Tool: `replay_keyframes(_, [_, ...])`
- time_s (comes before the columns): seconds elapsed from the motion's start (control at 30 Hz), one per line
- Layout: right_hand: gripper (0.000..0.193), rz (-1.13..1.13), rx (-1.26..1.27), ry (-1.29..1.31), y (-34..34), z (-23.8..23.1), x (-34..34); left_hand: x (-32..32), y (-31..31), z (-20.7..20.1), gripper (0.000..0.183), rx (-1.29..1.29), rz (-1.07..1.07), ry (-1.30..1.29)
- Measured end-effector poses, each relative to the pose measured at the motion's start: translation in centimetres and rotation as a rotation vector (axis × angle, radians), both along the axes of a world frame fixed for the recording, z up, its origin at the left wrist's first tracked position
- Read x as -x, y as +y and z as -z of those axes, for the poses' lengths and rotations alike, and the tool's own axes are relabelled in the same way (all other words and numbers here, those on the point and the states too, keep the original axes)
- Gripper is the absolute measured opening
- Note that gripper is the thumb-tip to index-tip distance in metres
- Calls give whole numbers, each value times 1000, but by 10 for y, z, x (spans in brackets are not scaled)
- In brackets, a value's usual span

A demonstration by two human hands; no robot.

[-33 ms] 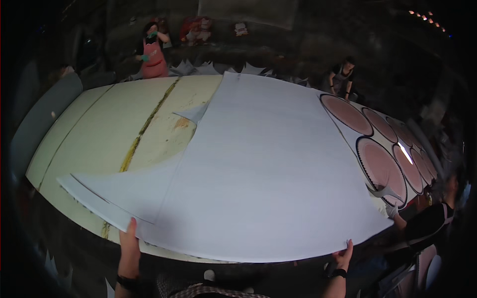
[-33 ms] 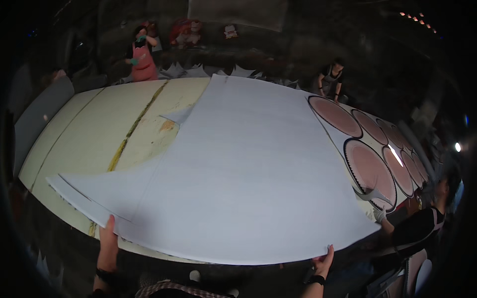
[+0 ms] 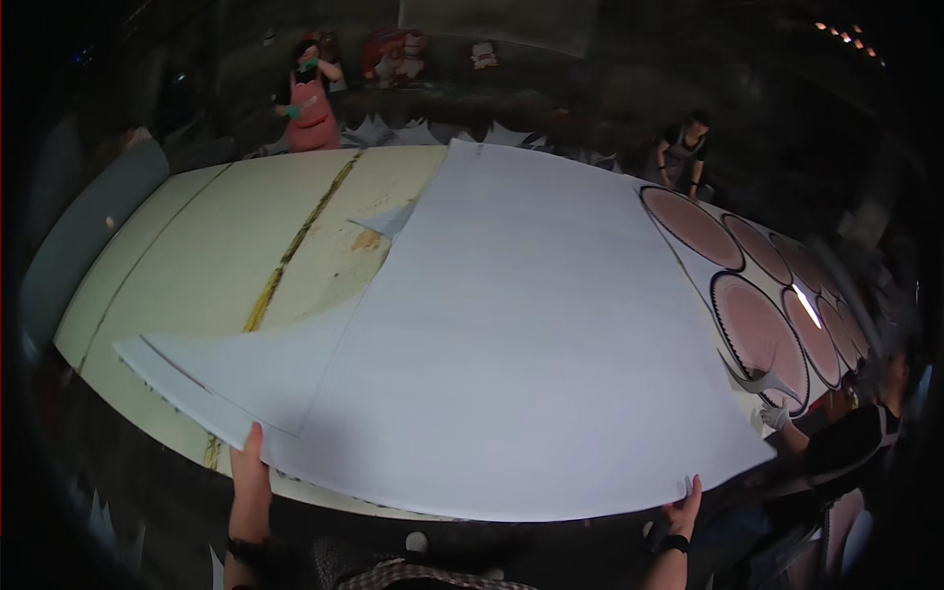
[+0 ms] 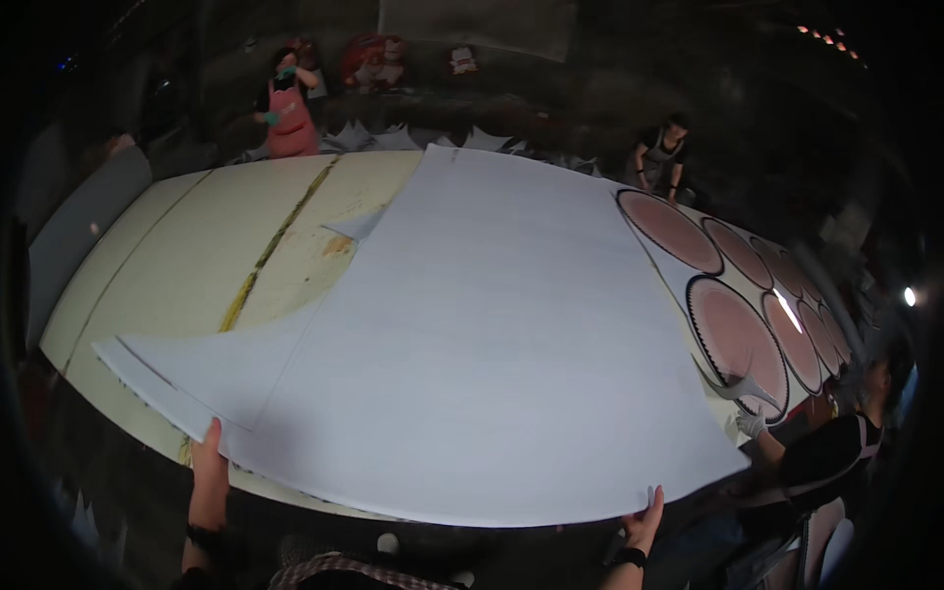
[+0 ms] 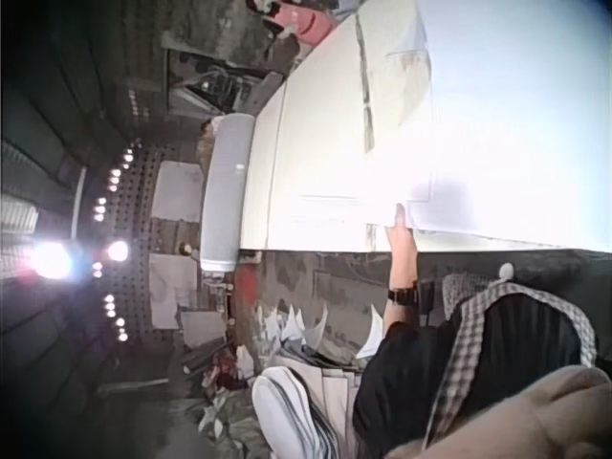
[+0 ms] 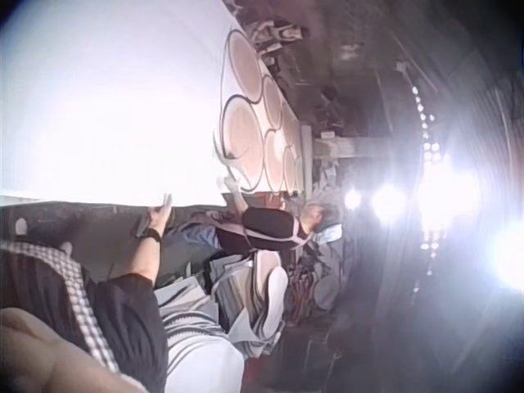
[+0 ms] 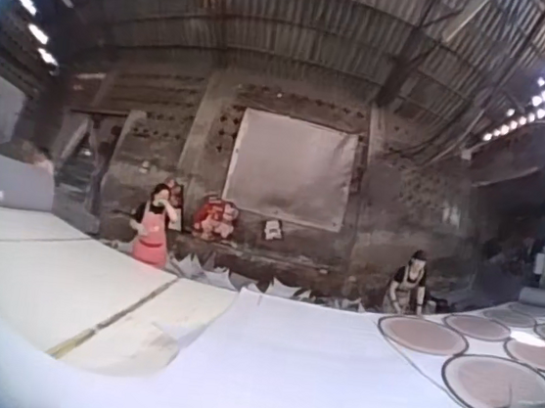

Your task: Cutting circular patterns out of a large roll of patterned fabric using an electric rotary cutter on a large table.

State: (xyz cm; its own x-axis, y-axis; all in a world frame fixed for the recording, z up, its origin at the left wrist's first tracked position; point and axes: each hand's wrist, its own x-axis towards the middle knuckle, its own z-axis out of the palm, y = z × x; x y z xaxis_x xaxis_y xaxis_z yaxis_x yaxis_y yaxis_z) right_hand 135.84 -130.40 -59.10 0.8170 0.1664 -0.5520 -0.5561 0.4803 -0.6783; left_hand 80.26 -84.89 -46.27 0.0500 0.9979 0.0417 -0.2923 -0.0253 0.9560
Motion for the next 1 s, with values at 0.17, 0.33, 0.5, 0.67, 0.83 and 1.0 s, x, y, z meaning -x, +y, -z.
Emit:
replay_keyframes(0.17, [32, -181, 131, 2, 25, 13, 32, 51, 64, 44, 46, 155, -137, 78])
replay_keyframes(0.33, [32, -158, 149, -146, 44, 8, 55, 66, 78, 122, 48, 262, -97, 269])
replay_keyframes(0.5, [33, -359, 289, -330, 63, -31, 40, 57, 78, 146, 48, 293, -159, 328])
replay_keyframes(0.67, [36, -470, 413, -488, 68, -55, -5, 59, 50, 143, 47, 536, -53, 36])
replay_keyframes(0.83, [38, -465, 336, -555, 59, -98, -92, 47, 52, 123, 49, 457, 5, -196])
replay_keyframes(1.0, [35, -458, 287, -429, 87, -90, -89, 93, 130, 76, 25, 438, 337, -179])
